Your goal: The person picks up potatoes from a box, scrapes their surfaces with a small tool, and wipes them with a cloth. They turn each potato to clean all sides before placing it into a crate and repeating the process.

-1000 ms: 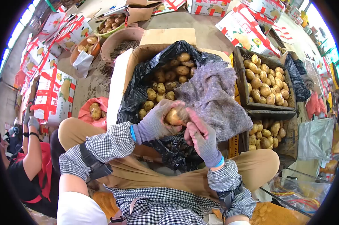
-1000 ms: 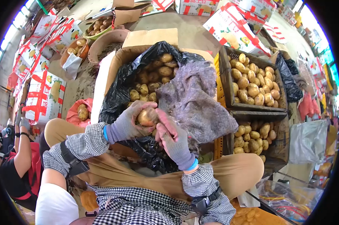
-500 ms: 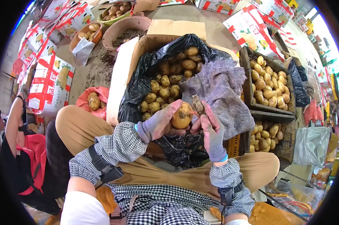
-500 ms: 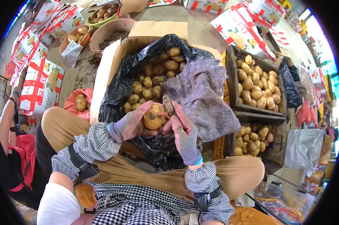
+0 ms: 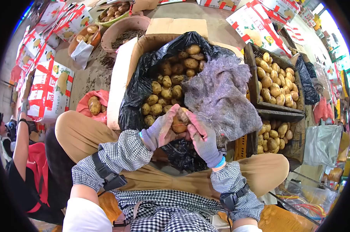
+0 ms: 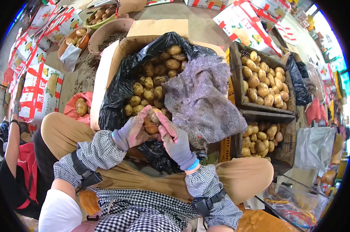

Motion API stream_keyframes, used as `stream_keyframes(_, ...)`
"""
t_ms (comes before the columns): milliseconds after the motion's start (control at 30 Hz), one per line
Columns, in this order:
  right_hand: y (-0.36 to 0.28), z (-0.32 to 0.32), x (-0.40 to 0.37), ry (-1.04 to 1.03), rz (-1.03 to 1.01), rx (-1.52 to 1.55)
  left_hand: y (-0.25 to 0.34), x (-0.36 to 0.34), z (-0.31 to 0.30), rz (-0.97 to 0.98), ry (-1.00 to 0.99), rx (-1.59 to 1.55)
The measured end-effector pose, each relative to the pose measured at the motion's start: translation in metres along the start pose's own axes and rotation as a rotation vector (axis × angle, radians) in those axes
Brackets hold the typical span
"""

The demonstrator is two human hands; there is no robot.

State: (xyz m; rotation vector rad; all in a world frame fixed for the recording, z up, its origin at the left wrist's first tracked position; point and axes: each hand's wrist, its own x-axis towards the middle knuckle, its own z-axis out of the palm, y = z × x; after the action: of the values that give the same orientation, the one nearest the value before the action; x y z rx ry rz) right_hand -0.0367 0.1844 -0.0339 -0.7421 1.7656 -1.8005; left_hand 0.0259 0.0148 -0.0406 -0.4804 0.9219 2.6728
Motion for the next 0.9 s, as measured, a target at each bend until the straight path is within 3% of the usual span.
stream_keyframes(33,0.002,0.002,-0.001,-0.014,-0.09,-0.087,0.0,0.005,-0.009,-0.009,-0.126,-0.075)
stream_keyframes(67,0.002,0.006,-0.005,-0.046,-0.007,-0.006,-0.001,0.01,-0.016,-0.016,-0.252,-0.151)
stream_keyframes(100,0.001,0.006,-0.007,-0.044,-0.007,-0.006,0.003,0.012,-0.013,-0.018,-0.253,-0.151)
stream_keyframes(167,-0.003,0.005,-0.006,-0.025,0.015,0.027,0.015,0.012,0.006,-0.142,0.134,-0.205)
stream_keyframes(200,-0.01,0.003,-0.006,0.045,0.064,0.203,0.017,0.008,0.029,-0.036,0.144,-0.266)
stream_keyframes(233,-0.008,0.001,0.0,0.15,-0.057,0.378,0.018,0.01,0.028,-0.033,0.142,-0.266)
stream_keyframes(300,-0.019,-0.02,0.008,0.211,0.079,0.284,0.02,0.015,0.025,-0.095,0.103,-0.277)
stream_keyframes(333,-0.021,-0.025,0.011,0.184,0.165,0.319,0.023,0.015,0.025,-0.18,0.055,-0.304)
stream_keyframes(500,-0.024,-0.013,0.01,0.119,0.18,0.437,0.017,0.015,0.023,-0.173,0.031,-0.237)
stream_keyframes(600,-0.01,-0.016,0.006,0.028,0.096,0.458,0.015,0.012,0.022,-0.159,0.189,-0.148)
stream_keyframes(700,-0.007,-0.012,-0.003,-0.196,0.086,0.159,0.009,0.008,0.019,-0.082,0.269,-0.077)
stream_keyframes(767,-0.008,-0.005,-0.007,-0.152,0.083,0.201,0.005,0.008,0.019,0.087,0.235,-0.115)
stream_keyframes(800,-0.008,-0.006,-0.004,-0.038,0.03,0.261,0.015,0.009,0.014,0.011,0.117,0.096)
stream_keyframes(833,-0.008,-0.009,-0.001,0.077,-0.019,0.318,0.013,0.007,0.015,0.007,0.119,0.094)
stream_keyframes(900,-0.01,-0.019,0.005,0.143,-0.056,0.251,0.01,0.005,0.022,0.138,0.01,0.074)
